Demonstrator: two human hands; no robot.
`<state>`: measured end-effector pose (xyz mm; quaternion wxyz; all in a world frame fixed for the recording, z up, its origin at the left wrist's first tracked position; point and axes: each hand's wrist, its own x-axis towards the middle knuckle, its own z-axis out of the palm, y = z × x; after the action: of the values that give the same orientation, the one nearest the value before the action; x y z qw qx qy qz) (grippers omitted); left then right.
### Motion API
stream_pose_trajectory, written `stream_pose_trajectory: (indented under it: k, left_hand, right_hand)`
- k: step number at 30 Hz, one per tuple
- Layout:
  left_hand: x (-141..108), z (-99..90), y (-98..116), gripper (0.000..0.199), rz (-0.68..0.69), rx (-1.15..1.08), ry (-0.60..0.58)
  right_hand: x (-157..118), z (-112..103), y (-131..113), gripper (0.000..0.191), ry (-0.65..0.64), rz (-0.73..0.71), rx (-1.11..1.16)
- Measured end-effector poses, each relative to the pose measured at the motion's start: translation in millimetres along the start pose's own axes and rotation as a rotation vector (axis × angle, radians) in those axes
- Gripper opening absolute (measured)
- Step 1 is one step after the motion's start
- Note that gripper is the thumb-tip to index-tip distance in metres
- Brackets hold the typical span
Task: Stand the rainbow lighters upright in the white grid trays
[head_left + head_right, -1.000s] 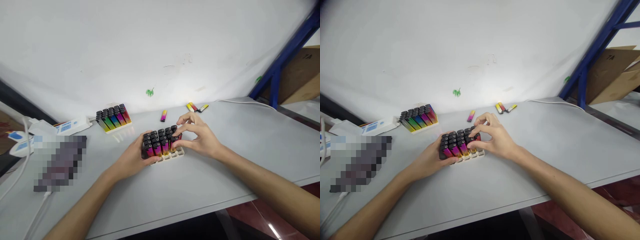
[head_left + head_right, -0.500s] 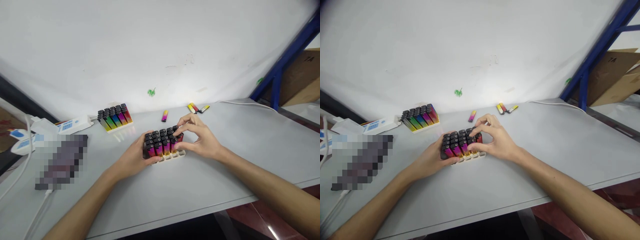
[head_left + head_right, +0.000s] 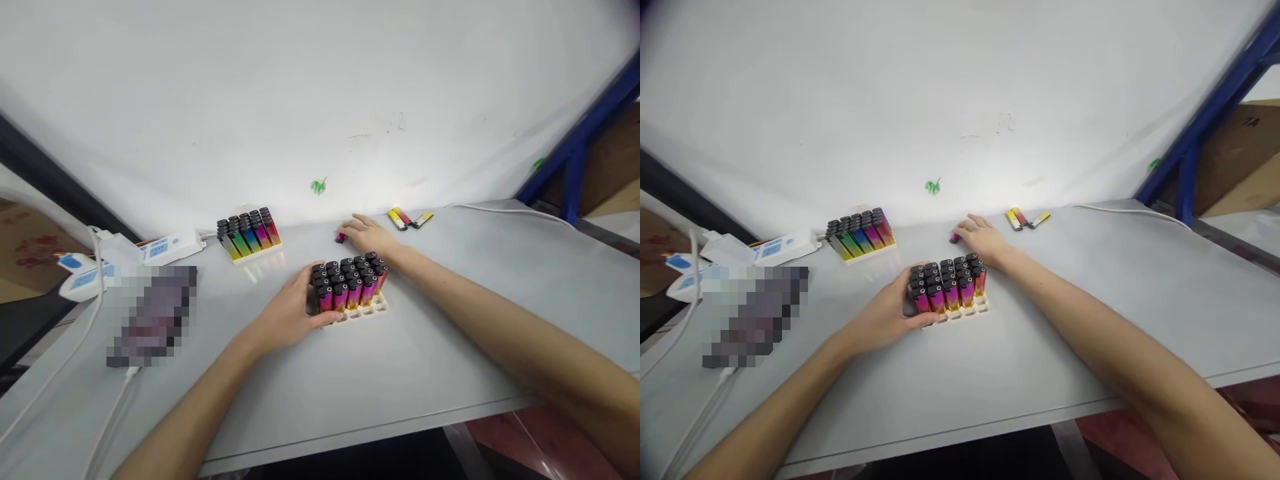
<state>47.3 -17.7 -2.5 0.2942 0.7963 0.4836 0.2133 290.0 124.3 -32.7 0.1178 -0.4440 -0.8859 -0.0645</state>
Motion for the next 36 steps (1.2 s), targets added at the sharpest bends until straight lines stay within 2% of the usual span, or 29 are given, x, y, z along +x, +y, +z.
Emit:
stream_pose_trajectory:
  k: [3, 7, 9, 12, 15, 17, 19, 22, 25, 30, 36]
  left_hand:
    - [0.0, -0.2, 1.0, 0.085, 0.023, 0.001, -0.001]
    - [0.8, -0.2, 1.5, 0.084, 0.051, -0.013, 0.006]
    - [1.0, -0.5, 1.3, 0.084, 0.062, -0.015, 0.0]
    - [0.6, -1.4, 0.6, 0.083, 0.078, -0.018, -0.006]
    - [0.1, -2.8, -0.6, 0.083, 0.059, -0.011, -0.006]
    - [0.2, -3.8, -1.3, 0.083, 0.044, 0.0, -0.011]
    - [0.7, -4.7, -1.9, 0.082, 0.034, 0.002, -0.016]
    - [1.4, -5.5, -1.5, 0.082, 0.01, -0.026, -0.034]
    - [1.4, -6.3, 0.3, 0.08, -0.016, -0.053, -0.055]
    - [0.9, -8.1, 2.7, 0.077, -0.026, -0.013, -0.041]
    - [1.0, -8.7, 4.6, 0.076, -0.025, -0.002, -0.031]
  right_hand:
    - [-6.3, -1.3, -7.0, 0.029, 0.053, 0.103, 0.0]
    - [-36.8, -20.3, -19.5, 0.025, 0.077, 0.243, 0.095]
    - [-55.6, -32.1, -24.5, 0.022, 0.132, 0.37, 0.333]
    - [-79.1, -44.5, -29.8, 0.02, 0.213, 0.425, 0.837]
    - [-90.1, -47.3, -33.7, 0.041, 0.205, 0.499, 1.282]
    - [-90.6, -46.4, -36.5, 0.055, 0.203, 0.556, 1.455]
    - [-88.0, -46.2, -39.5, 0.059, 0.2, 0.623, 1.565]
    - [-83.3, -47.8, -43.5, 0.057, 0.168, 0.745, 1.651]
    - [-81.2, -49.6, -45.8, 0.053, 0.14, 0.802, 1.678]
    - [-82.0, -50.1, -47.4, 0.052, 0.118, 0.797, 1.688]
    - [-84.9, -52.4, -47.8, 0.063, 0.114, 0.748, 1.72]
